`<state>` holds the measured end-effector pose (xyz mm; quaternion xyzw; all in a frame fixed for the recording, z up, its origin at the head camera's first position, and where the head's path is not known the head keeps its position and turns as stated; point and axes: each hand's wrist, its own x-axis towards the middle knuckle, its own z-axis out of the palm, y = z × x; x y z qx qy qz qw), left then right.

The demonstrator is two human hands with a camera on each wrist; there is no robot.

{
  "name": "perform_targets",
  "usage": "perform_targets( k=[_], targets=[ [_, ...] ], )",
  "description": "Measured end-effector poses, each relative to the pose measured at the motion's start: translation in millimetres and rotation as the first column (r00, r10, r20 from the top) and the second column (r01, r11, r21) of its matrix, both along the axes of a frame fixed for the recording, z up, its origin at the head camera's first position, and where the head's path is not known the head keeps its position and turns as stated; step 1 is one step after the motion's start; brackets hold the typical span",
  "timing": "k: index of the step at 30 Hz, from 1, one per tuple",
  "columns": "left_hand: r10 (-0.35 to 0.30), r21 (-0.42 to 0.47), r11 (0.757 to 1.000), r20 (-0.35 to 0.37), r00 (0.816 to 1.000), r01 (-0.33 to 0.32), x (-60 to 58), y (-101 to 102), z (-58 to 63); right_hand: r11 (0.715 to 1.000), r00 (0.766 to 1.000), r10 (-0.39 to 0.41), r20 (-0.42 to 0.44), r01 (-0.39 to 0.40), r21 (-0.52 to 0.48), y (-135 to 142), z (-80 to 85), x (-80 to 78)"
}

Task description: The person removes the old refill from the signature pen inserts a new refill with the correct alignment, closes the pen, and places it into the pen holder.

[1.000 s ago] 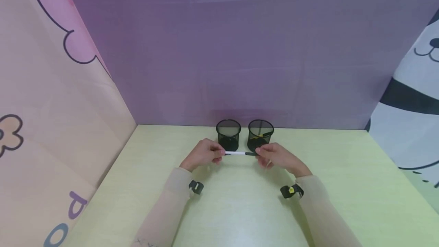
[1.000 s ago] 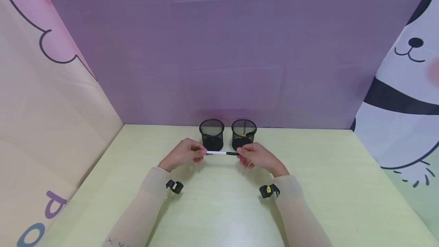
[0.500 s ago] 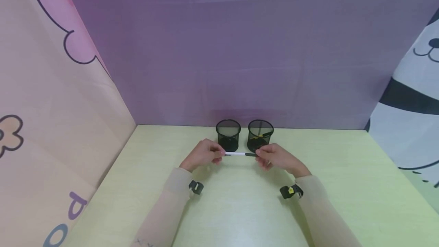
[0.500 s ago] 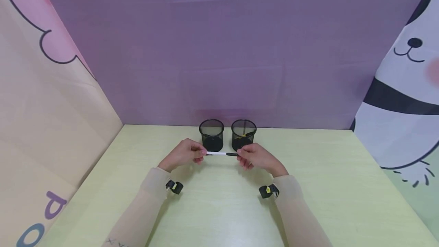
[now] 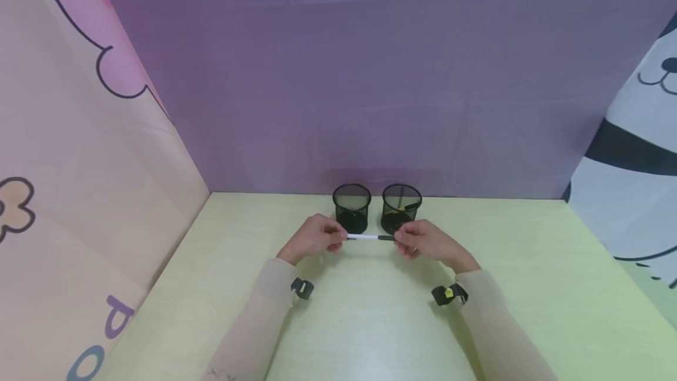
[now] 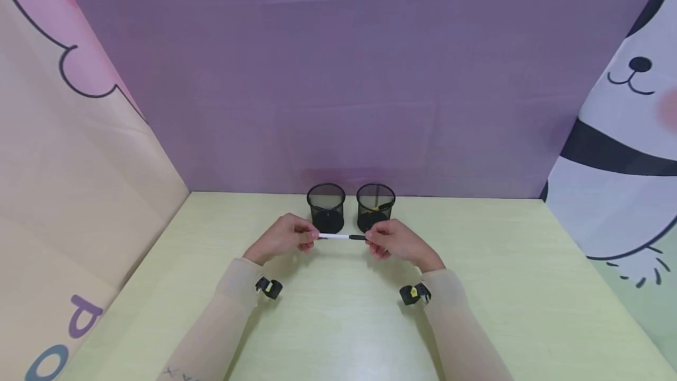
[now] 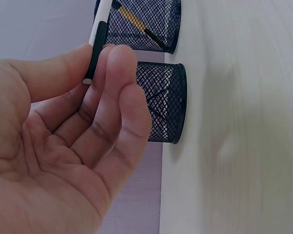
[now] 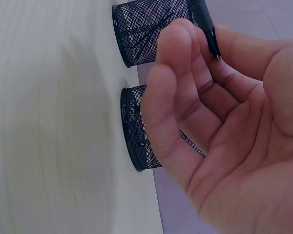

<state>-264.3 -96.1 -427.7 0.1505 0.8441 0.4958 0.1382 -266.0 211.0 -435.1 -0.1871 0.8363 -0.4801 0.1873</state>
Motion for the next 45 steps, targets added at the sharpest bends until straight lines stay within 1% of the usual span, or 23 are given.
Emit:
perform_targets(
  k=[8,18,27,35,45],
  targets=[
    [-0.003,0.002,1.0,0.001,1.0,0.003,-0.9,-0.1,0.4,1.0,1.0,-0.01,-0.001,0.01,0.005,-0.8,4.1,2.1],
    [-0.012,0.021,1.0,-0.003,1.0,0.012,-1.9,-1.0,-2.6,0.999,1.0,-0.03,-0.001,0.03,0.011,-1.4,3.0,1.3],
    [-0.009,0.011,1.0,-0.011,1.0,0.009,-2.7,-0.4,-3.4,0.999,0.999,-0.049,-0.007,0.049,0.021,-2.0,2.8,1.4],
    [-0.007,0.008,1.0,-0.001,1.0,0.007,-2.3,-0.1,-2.9,0.998,0.999,-0.051,-0.013,0.052,0.019,-1.6,2.4,1.8],
    [-0.005,-0.003,1.0,0.002,1.0,0.005,-1.8,0.1,-2.2,0.999,0.999,-0.035,-0.022,0.036,0.001,-2.6,3.0,2.2]
  ],
)
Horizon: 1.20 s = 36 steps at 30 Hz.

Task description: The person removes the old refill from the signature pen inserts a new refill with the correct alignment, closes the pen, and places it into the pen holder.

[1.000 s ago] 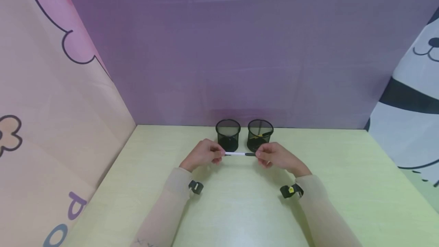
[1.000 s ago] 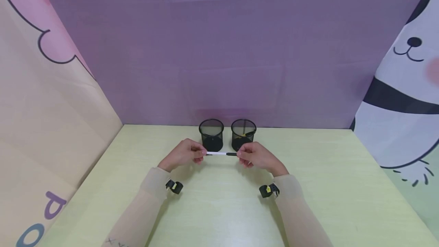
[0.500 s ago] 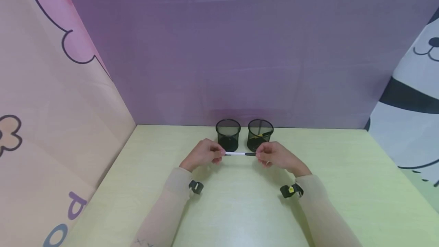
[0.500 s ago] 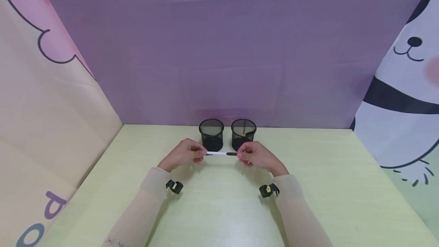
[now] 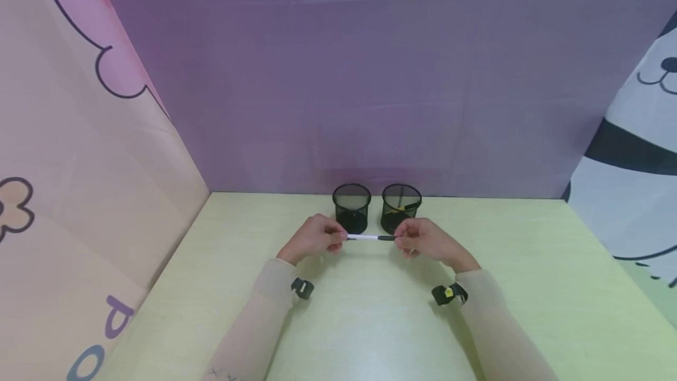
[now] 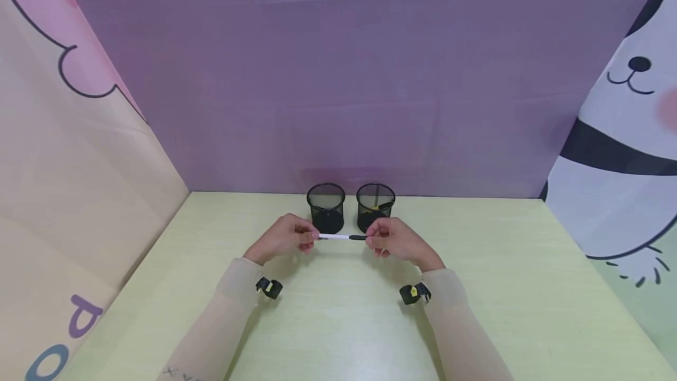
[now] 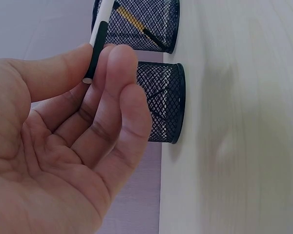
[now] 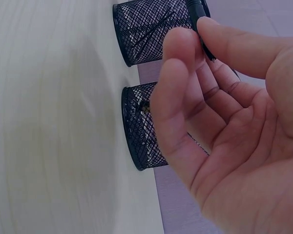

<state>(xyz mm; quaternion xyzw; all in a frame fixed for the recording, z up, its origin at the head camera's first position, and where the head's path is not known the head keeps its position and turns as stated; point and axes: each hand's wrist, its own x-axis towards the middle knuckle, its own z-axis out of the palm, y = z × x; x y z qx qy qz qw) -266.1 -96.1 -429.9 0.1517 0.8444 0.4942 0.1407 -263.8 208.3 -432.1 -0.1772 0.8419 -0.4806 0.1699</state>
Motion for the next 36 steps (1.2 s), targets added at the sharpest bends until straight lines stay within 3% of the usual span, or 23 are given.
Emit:
perform_targets(
  k=[14,36],
  targets=[
    [0.003,0.001,1.0,-0.003,1.0,-0.003,-1.0,0.3,-0.6,1.0,1.0,-0.011,0.022,0.011,-0.002,1.2,-1.8,-2.0],
    [0.003,-0.005,1.0,-0.002,1.0,-0.003,0.6,0.8,1.3,0.999,0.995,0.042,0.094,-0.045,0.026,1.4,-6.1,-1.7]
  ],
)
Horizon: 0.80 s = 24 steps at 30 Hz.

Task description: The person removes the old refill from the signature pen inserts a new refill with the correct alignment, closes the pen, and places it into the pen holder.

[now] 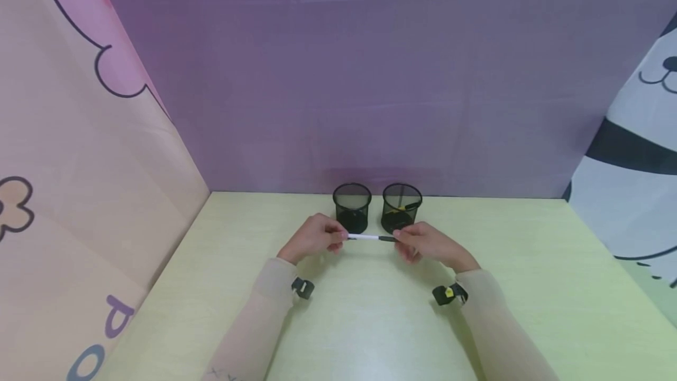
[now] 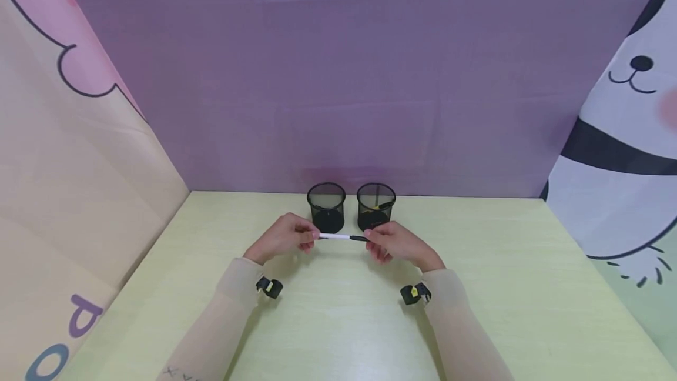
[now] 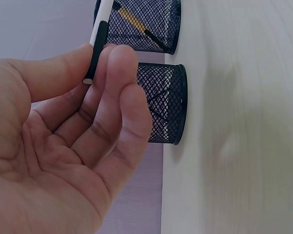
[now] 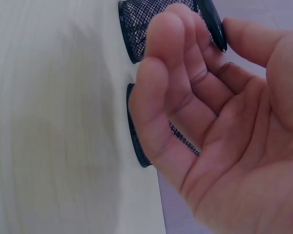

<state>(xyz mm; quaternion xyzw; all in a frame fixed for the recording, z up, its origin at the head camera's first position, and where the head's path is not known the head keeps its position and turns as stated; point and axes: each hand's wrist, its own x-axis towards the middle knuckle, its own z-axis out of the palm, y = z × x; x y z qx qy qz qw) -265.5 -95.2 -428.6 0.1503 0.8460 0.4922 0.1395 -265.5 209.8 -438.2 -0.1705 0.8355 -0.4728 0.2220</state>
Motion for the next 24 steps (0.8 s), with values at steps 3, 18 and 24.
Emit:
perform_targets(
  k=[3,18,24],
  targets=[
    [-0.001,0.003,1.0,-0.003,1.0,0.001,-0.4,-0.2,-0.8,1.0,1.0,0.0,0.003,0.0,0.003,0.1,-0.3,0.0],
    [-0.007,0.007,1.0,-0.004,1.0,0.007,-0.7,-0.5,-1.2,1.0,1.0,-0.006,-0.001,0.006,-0.018,-0.9,1.4,-0.2],
    [-0.008,0.008,1.0,-0.003,1.0,0.008,-0.9,-1.0,-1.6,0.999,0.999,0.016,-0.031,-0.017,-0.033,-0.1,3.2,0.4]
  ],
)
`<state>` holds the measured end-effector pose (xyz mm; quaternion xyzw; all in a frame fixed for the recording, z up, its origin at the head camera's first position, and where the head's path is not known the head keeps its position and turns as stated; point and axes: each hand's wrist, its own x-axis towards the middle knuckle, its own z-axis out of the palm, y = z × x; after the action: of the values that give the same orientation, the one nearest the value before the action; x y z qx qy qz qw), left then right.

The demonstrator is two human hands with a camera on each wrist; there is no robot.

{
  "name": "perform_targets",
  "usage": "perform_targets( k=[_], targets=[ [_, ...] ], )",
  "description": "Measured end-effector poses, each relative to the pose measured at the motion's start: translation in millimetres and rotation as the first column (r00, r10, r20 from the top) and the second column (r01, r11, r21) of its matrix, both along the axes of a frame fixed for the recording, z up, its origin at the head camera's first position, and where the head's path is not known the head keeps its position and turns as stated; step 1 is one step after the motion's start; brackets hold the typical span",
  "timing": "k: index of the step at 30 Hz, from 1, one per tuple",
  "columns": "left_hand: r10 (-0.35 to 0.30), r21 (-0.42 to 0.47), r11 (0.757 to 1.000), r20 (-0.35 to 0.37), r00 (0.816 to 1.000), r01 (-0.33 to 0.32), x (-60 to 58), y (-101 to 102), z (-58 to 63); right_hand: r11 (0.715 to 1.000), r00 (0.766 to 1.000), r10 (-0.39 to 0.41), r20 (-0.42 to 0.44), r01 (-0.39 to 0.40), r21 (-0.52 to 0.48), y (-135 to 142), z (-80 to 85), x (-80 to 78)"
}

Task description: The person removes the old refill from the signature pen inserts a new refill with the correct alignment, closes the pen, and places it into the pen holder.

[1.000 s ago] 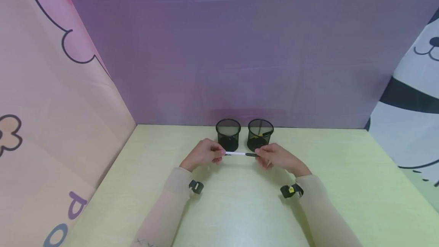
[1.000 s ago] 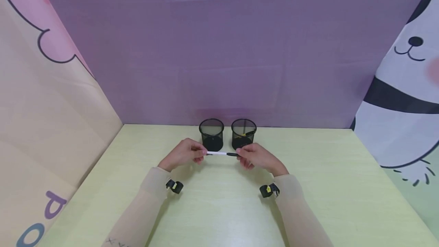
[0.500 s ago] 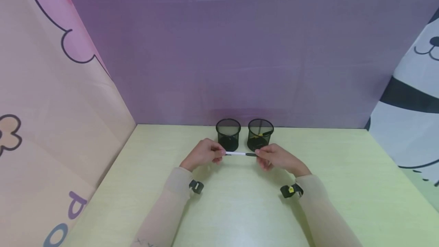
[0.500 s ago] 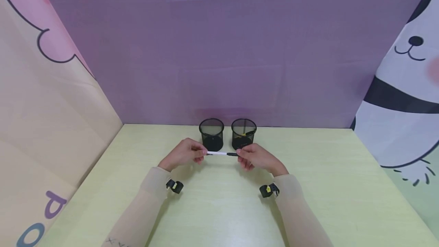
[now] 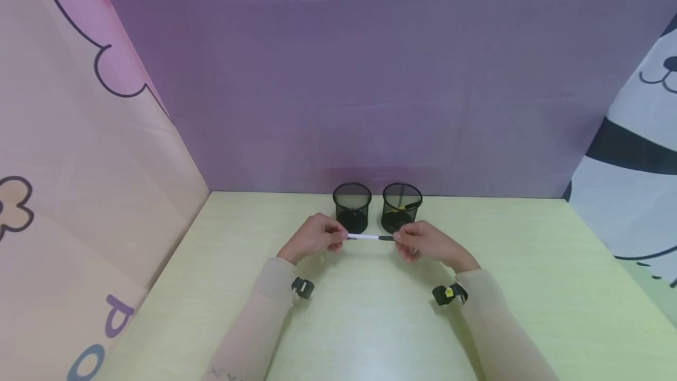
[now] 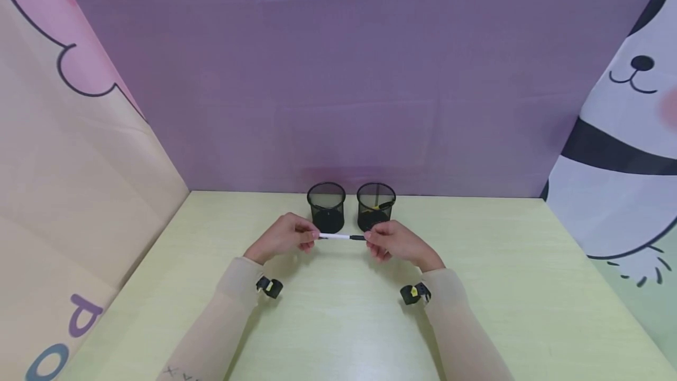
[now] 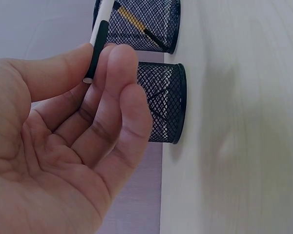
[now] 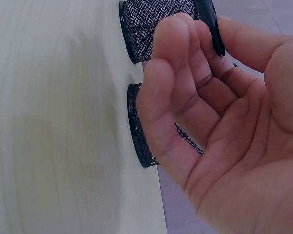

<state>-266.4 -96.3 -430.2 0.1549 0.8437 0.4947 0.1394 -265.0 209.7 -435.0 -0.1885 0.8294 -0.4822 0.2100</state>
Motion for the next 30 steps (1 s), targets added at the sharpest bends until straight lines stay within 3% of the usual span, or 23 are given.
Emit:
perform_targets(
  k=[9,30],
  targets=[
    [0.006,0.002,1.0,0.002,1.0,-0.006,0.7,-0.8,0.3,1.0,0.999,-0.007,-0.042,0.007,0.008,2.1,-3.3,-1.7],
    [0.017,-0.002,1.0,0.014,1.0,-0.017,2.0,-0.6,3.1,1.0,0.999,-0.025,-0.034,0.025,0.001,3.1,-1.0,-2.0]
  ],
)
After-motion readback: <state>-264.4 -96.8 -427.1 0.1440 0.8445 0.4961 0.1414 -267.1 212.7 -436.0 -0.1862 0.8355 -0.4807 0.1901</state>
